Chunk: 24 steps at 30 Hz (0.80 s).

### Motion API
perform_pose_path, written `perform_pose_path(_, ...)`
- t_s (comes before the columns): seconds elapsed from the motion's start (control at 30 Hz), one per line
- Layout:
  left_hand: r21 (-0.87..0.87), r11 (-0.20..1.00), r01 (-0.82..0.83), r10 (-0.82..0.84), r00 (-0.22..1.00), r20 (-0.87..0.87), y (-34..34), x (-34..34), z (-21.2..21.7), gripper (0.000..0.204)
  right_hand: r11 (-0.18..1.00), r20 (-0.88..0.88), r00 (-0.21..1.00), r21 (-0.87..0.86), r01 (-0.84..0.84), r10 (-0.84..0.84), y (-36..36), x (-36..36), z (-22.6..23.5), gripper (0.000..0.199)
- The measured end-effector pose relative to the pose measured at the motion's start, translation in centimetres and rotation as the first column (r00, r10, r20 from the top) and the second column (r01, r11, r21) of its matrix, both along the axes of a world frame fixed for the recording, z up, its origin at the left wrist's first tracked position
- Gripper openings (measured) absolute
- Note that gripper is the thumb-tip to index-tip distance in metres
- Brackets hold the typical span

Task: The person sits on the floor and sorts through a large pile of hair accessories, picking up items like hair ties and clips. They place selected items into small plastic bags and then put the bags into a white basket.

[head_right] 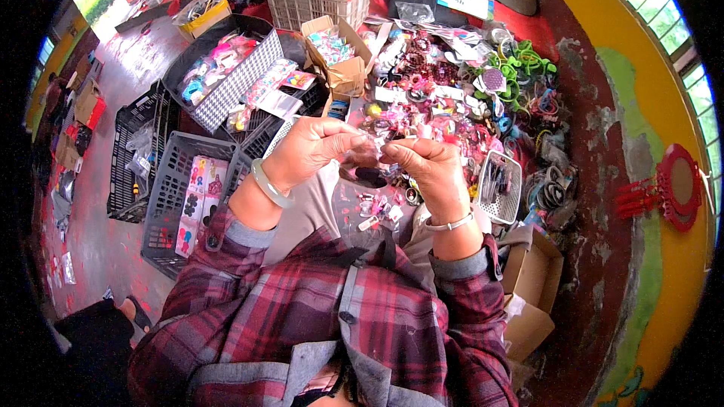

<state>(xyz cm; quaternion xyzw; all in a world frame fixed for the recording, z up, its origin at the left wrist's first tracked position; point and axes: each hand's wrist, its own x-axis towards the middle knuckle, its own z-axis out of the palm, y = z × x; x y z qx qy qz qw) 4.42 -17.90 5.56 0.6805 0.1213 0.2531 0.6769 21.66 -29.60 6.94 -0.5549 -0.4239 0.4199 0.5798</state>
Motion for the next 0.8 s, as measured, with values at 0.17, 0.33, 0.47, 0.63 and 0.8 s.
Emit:
perform_pose_path(0.17, -0.074, 0.997, 0.015, -0.010, 0.998, 0.066, -0.7, -0.8, 1.0, 0.029, 0.999, -0.019, 1.000, 0.045, -0.006, 0.007, -0.7, -0.3, 0.5, 0.012)
perform_pose_path(0.33, -0.186, 0.983, -0.012, 0.012, 1.000, 0.003, -1.2, -1.3, 1.5, 0.030, 0.998, -0.021, 1.000, 0.063, 0.014, -0.013, -1.1, 0.1, 0.0, 0.010)
perform_pose_path(0.47, -0.097, 0.994, -0.049, 0.058, 0.995, 0.083, -0.9, -1.6, 1.1, 0.030, 0.990, -0.016, 0.994, 0.087, 0.112, -0.111, -0.5, 0.7, 0.9, 0.010)
perform_pose_path(0.63, -0.047, 0.988, -0.149, 0.151, 0.987, 0.058, -0.6, -2.6, 1.8, 0.029, 0.984, 0.400, 0.915, 0.176, -0.026, -0.048, 2.5, -0.3, 2.5, 0.019)
perform_pose_path(0.8, 0.591, 0.709, -0.384, 0.393, 0.912, 0.121, -0.1, -4.3, 2.3, 0.019, 0.966, 0.659, 0.746, 0.119, -0.228, 0.095, 4.5, -3.9, 3.8, 0.011)
